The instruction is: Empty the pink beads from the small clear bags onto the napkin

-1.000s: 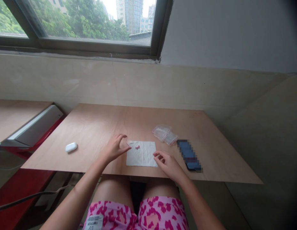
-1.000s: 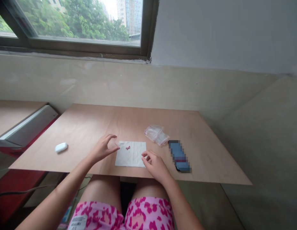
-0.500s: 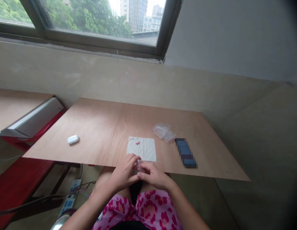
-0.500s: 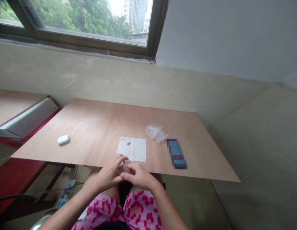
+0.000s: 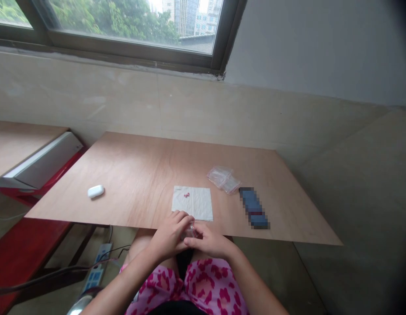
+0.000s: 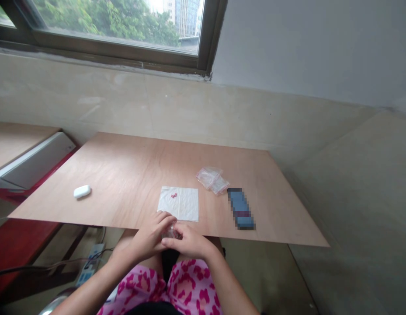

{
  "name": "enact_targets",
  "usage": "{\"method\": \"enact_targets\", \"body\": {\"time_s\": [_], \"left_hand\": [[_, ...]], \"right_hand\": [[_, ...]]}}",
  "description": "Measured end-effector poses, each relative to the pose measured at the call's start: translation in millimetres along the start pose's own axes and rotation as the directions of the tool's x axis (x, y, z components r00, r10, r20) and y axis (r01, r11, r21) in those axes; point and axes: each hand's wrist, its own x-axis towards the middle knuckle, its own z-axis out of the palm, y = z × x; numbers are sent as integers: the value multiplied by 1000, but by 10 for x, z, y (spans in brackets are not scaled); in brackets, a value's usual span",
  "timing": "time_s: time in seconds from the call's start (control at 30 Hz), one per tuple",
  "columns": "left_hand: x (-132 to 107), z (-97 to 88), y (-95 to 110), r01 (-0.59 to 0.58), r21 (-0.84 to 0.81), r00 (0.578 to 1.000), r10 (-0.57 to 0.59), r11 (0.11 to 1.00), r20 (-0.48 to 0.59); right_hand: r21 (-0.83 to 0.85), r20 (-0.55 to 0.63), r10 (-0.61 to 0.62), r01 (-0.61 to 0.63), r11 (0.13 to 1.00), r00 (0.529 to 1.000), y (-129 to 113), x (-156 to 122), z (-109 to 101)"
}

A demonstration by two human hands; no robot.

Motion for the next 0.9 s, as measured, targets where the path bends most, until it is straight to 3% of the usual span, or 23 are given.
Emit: {"method": "enact_targets", "body": {"time_s": [0.17, 0.57, 0.9], "left_hand": [[-1, -12, -46, 25, 24, 999, -26, 999, 32], [-26, -33, -75, 50, -31, 999, -50, 998, 13], [-18, -10, -124, 87, -55, 996, -86, 995, 12]], "right_hand": [[25, -2, -31, 31, 999, 1000, -47, 1, 19], [-46, -122, 49, -55, 997, 991, -42, 27, 114], [-123, -103, 0, -13, 992, 995, -85, 24, 114]]}}
